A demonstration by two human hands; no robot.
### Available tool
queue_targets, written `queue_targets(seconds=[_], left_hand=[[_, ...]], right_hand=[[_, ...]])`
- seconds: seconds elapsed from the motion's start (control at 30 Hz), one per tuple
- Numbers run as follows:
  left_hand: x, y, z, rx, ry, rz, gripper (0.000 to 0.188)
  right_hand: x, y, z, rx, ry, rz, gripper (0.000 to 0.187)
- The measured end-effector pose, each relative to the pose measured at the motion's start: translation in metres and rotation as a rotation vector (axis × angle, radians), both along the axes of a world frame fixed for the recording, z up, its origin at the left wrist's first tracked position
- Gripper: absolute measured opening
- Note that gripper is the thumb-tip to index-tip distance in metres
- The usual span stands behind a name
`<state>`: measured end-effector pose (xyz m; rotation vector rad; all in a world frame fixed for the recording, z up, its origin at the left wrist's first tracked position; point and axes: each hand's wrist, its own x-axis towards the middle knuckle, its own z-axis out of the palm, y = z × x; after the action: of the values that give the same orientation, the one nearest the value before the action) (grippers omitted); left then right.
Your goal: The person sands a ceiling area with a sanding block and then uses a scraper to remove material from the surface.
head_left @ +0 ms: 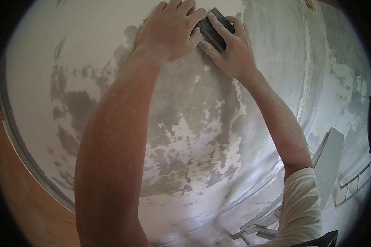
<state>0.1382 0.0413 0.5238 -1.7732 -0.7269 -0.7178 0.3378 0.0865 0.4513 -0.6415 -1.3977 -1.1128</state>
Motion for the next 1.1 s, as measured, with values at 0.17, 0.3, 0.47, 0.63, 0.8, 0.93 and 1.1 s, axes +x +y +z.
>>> queue_targets(seconds=[0.17,0.3,0.47,0.63,0.8,0.93,1.1], left_hand=[[0.0,0.02,-0.012,0.199,-0.041,-0.044,0.034],[-0.007,0.03,-0.016,0.218,-0.046,-0.07,0.034],[-0.008,0.02,-0.007,0.199,-0.121,-0.073,0.032],[0.0,0.021,-0.013,0.171,-0.12,-0.087,0.026],[-0.016,0.022,-0.012,0.156,-0.117,-0.114,0.027],[-0.02,0.01,0.019,0.194,0.024,-0.113,0.029],[-0.03,0.012,0.04,0.259,-0.179,-0.119,0.036]], right_hand=[[0.002,-0.009,0.008,-0.079,0.017,-0.001,0.05],[-0.01,-0.022,-0.013,-0.116,0.002,-0.105,0.043],[-0.006,-0.027,0.007,-0.093,0.103,-0.277,0.04],[0.015,-0.021,0.067,-0.291,0.497,-0.345,0.041],[-0.049,-0.034,-0.01,-0.262,0.119,-0.318,0.046],[-0.014,-0.045,0.024,-0.421,0.183,-0.373,0.044],[0.029,-0.042,0.087,-0.454,0.345,-0.322,0.036]])
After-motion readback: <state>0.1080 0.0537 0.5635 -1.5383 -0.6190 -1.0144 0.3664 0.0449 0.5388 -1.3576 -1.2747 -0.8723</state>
